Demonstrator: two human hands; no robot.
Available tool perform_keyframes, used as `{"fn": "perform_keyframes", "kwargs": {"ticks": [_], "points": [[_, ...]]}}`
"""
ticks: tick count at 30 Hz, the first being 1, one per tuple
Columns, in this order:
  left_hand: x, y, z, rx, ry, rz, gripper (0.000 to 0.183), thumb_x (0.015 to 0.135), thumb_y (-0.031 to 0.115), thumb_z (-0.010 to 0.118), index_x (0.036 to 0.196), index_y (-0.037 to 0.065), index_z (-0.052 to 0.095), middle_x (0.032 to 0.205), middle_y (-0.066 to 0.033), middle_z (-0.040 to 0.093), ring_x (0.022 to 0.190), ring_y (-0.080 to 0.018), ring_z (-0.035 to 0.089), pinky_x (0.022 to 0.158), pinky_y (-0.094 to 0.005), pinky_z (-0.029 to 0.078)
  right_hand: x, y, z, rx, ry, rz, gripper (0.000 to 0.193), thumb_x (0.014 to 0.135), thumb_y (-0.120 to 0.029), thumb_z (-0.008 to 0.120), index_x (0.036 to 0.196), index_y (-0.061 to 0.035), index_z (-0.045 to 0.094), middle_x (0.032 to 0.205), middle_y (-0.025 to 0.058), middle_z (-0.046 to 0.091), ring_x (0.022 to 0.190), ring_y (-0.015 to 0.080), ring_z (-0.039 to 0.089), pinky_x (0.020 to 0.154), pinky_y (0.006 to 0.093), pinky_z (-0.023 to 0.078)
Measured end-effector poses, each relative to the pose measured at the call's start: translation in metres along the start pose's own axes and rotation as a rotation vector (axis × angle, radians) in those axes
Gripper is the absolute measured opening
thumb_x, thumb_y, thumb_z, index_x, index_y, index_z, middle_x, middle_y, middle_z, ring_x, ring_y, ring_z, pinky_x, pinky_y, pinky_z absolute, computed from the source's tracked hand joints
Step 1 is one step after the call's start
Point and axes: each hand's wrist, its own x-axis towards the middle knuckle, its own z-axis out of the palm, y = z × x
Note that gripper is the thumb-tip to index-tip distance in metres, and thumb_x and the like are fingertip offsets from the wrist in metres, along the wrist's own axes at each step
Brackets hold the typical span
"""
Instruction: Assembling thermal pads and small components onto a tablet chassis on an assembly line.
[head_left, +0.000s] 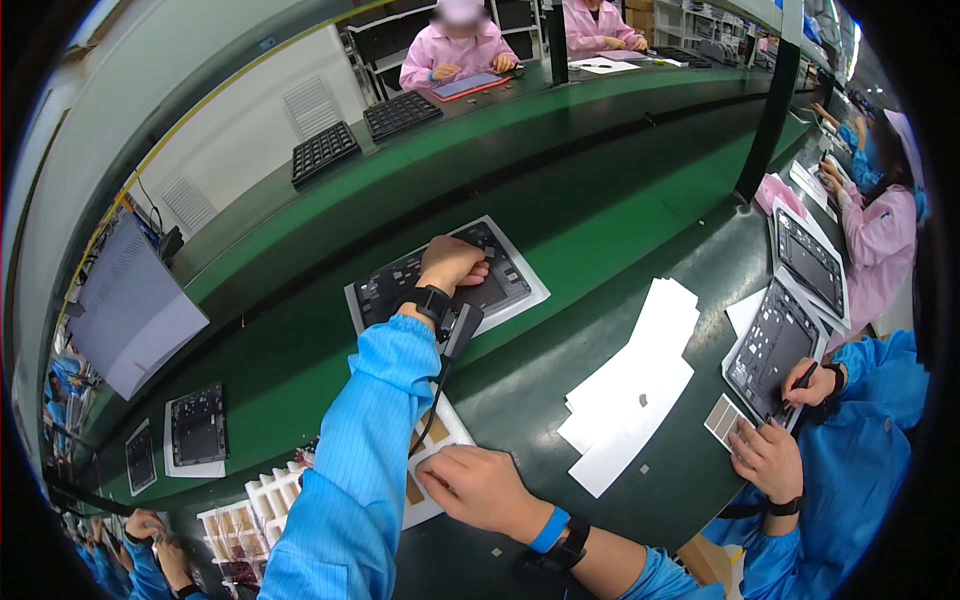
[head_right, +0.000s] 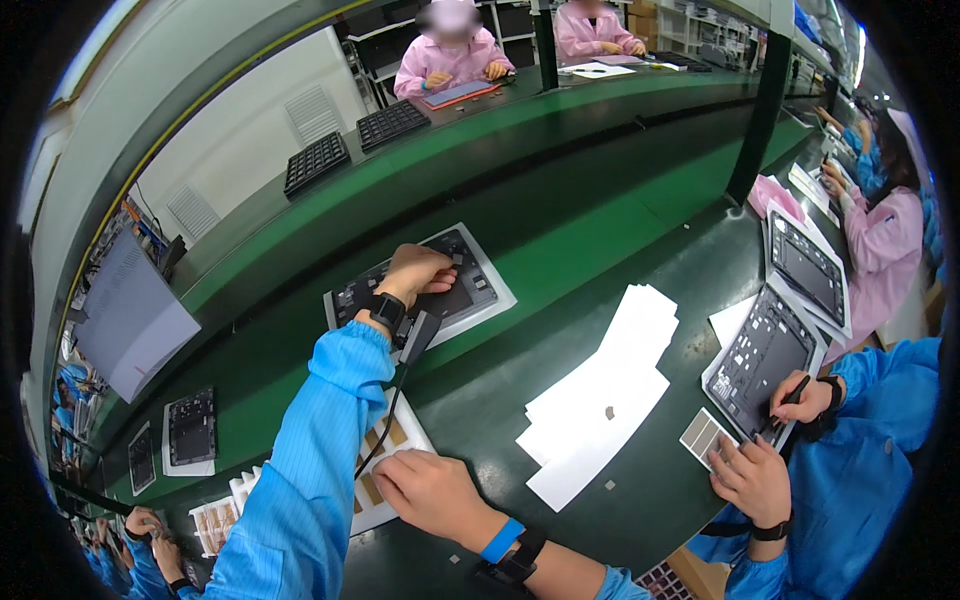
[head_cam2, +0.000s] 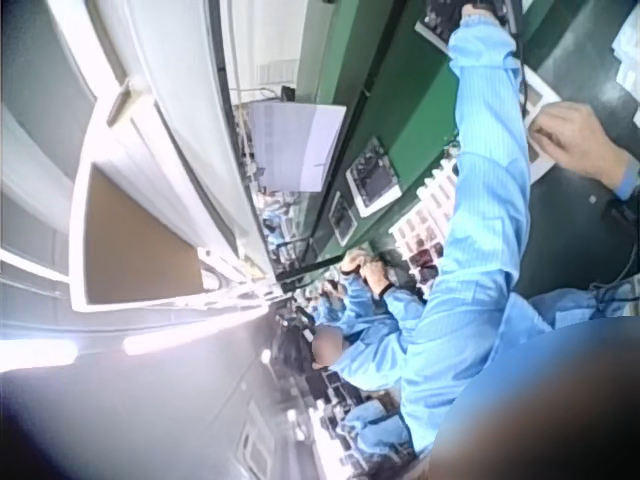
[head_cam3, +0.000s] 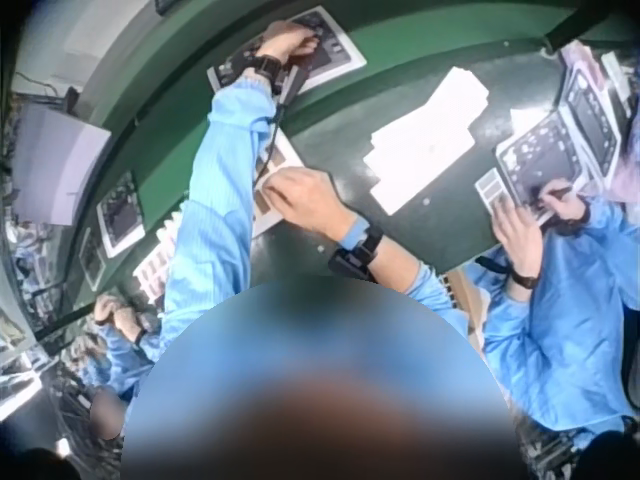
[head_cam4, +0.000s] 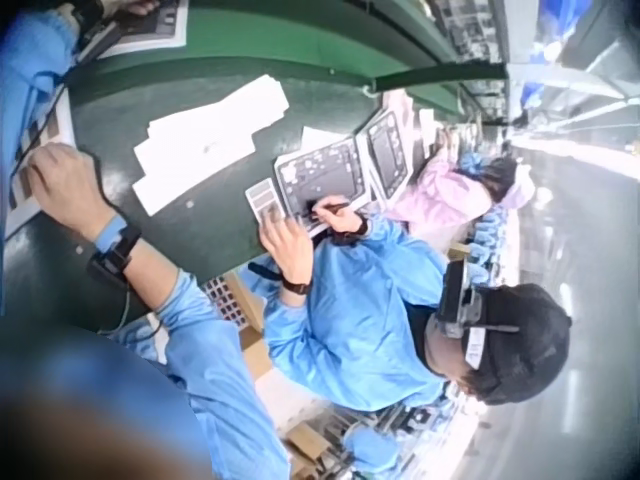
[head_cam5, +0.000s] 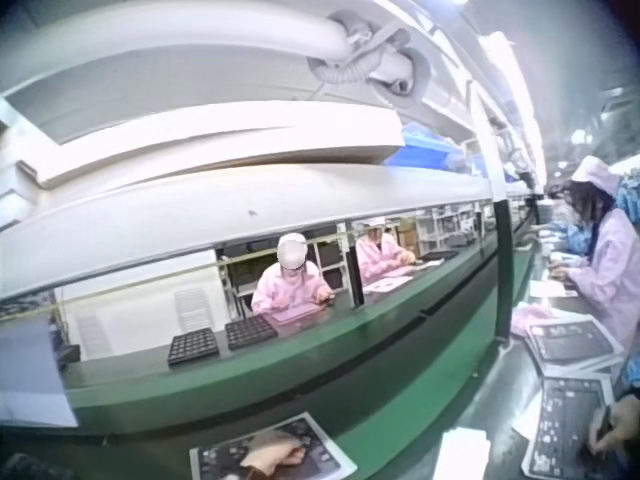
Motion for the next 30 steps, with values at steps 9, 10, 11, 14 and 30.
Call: {"fn": "perform_keyframes", "kwargs": {"ticks": [9,10,11,14,30], "points": [[0.025,-0.007,-0.002,-0.054,0.05,-0.088,0.021,0.094,0.012,0.068,0.093,-0.008,0.072,0.083,-0.0163,0.076,0.063,-0.0203,0.073,0.051,-0.029,0.061,-0.001,0.002,0.003,0.014,0.009,0.002,0.006,0.091,-0.014,0.069,0.091,-0.0086,0.067,0.079,0.0068,0.063,0.075,0.0257,0.067,0.064,0.0376,0.054],[0.027,-0.008,-0.002,-0.034,0.062,-0.086,0.021,0.094,0.013,0.068,0.091,-0.007,0.073,0.082,-0.0151,0.076,0.061,-0.0191,0.072,0.048,-0.028,0.057,-0.001,0.002,0.003,0.003,-0.003,0.005,0.006,0.091,-0.014,0.069,0.092,-0.0084,0.066,0.08,0.0068,0.063,0.076,0.0256,0.067,0.065,0.0375,0.054],[0.028,-0.008,-0.002,-0.013,0.073,-0.084,0.021,0.094,0.014,0.069,0.09,-0.006,0.074,0.082,-0.0138,0.077,0.06,-0.018,0.071,0.045,-0.027,0.054,-0.001,0.001,0.003,-0.009,-0.014,0.007,0.007,0.091,-0.014,0.069,0.092,-0.0082,0.066,0.081,0.0069,0.063,0.076,0.0256,0.067,0.065,0.0373,0.054],[0.023,-0.001,0.003,0.13,0.107,-0.063,0.022,0.094,0.017,0.07,0.088,-0.003,0.076,0.081,-0.0117,0.078,0.057,-0.0153,0.069,0.043,-0.0255,0.046,-0.002,0.002,-0.001,0.006,-0.016,0.012,0.007,0.091,-0.014,0.069,0.093,-0.0079,0.066,0.081,0.0069,0.063,0.078,0.0254,0.067,0.066,0.0371,0.054],[0.027,-0.005,-0.022,0.354,0.005,0.001,0.023,0.096,0.018,0.065,0.089,-0.001,0.075,0.079,-0.0081,0.076,0.056,-0.0158,0.069,0.044,-0.0284,0.042,0.0,0.0,-0.001,0.019,-0.024,0.021,0.008,0.091,-0.015,0.07,0.091,-0.0082,0.066,0.081,0.0068,0.063,0.078,0.0255,0.067,0.067,0.0379,0.055]]}}
